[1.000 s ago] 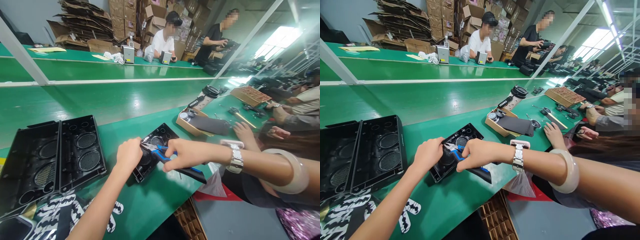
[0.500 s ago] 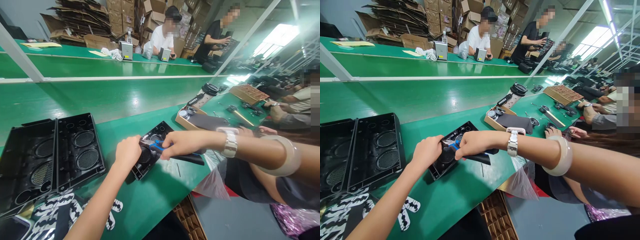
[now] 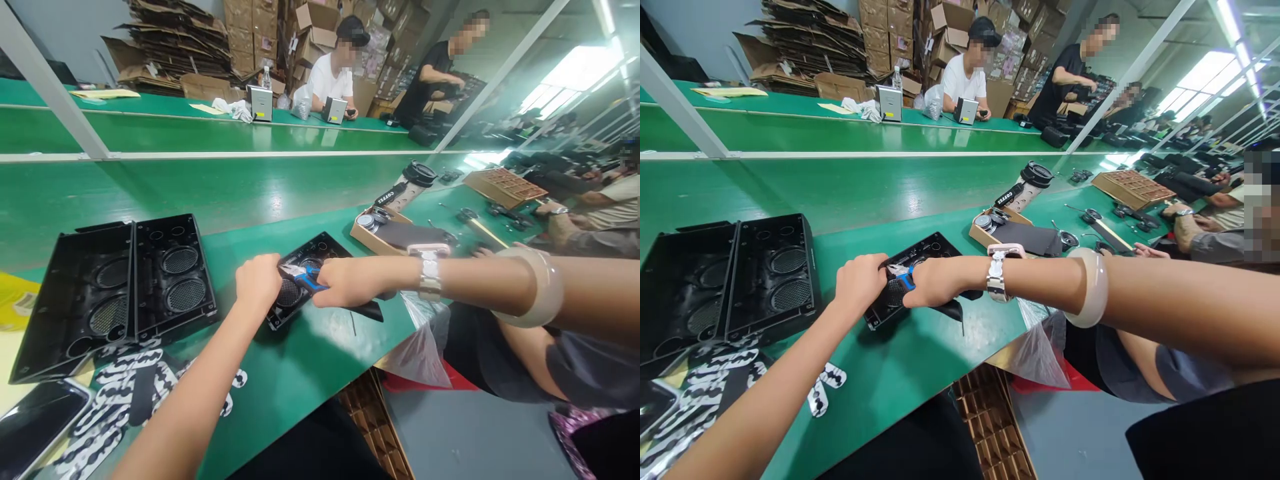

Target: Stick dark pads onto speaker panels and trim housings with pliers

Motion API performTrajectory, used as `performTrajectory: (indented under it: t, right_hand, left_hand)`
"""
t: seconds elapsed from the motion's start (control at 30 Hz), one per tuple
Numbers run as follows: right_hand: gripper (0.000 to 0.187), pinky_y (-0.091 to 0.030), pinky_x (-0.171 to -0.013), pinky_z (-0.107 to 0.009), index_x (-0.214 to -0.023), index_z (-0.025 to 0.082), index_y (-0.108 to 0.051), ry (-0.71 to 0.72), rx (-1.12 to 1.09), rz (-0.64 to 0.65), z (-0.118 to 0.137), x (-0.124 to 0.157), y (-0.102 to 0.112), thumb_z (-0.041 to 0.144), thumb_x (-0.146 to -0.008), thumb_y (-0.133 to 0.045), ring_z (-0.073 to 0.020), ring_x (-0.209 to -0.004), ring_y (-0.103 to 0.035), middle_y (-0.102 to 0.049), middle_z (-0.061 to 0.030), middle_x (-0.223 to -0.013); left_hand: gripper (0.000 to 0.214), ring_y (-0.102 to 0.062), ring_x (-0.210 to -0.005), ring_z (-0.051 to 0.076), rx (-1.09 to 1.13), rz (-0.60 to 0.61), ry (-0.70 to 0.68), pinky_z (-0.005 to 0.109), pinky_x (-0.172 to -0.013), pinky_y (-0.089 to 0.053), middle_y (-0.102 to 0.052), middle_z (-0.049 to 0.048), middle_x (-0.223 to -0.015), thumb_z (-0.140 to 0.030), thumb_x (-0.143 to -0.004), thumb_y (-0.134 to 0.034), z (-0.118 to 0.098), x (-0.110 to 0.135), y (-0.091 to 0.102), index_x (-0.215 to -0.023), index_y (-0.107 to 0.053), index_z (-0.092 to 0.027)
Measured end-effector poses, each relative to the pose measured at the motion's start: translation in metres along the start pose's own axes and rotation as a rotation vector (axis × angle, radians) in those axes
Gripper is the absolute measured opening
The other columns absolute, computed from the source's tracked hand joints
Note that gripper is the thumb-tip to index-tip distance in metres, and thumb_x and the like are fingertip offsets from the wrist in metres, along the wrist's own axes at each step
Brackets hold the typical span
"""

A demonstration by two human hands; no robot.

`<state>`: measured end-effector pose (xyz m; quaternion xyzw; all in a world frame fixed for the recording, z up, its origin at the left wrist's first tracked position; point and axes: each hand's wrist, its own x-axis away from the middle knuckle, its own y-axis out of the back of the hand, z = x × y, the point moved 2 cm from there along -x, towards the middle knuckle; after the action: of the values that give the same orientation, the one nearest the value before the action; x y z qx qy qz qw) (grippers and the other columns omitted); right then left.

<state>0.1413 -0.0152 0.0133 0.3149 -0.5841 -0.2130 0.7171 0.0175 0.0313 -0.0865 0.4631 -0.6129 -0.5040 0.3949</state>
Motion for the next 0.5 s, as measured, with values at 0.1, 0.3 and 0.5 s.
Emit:
performTrajectory:
  t: [0.1,0.3,0.5]
  right_hand:
    - [0.029,-0.035,-0.047,-0.026,-0.072,0.012,-0.054,0.001,0.052,-0.044,0.002,0.006,-0.009,0.037,-0.081,-0.043,-0.0144,-0.054,-0.047,-0.056,-0.0095,-0.077]
    - [0.033,-0.032,-0.044,-0.024,-0.081,0.008,-0.06,0.011,0.08,-0.095,0.006,0.015,-0.02,0.035,-0.082,-0.042,-0.0106,-0.047,-0.044,-0.057,-0.0167,-0.093]
    - [0.029,-0.031,-0.044,-0.025,-0.069,0.01,-0.056,0.012,0.032,-0.113,0.007,0.022,-0.027,0.033,-0.08,-0.043,-0.0104,-0.046,-0.04,-0.056,-0.0129,-0.081]
  left_hand:
    - [0.03,-0.062,-0.08,0.027,0.003,-0.008,0.01,0.032,-0.063,-0.045,-0.066,0.0086,-0.088,-0.016,-0.078,-0.037,-0.001,0.0,0.0,-0.092,-0.063,-0.024]
    - [0.029,-0.062,-0.083,0.028,-0.006,-0.028,0.008,0.033,-0.066,-0.046,-0.065,0.0086,-0.089,-0.017,-0.076,-0.039,-0.003,0.0,0.001,-0.09,-0.064,-0.024]
    - [0.028,-0.062,-0.084,0.028,-0.016,-0.024,-0.007,0.034,-0.067,-0.046,-0.065,0.0096,-0.089,-0.018,-0.075,-0.04,-0.002,-0.001,0.002,-0.089,-0.064,-0.023]
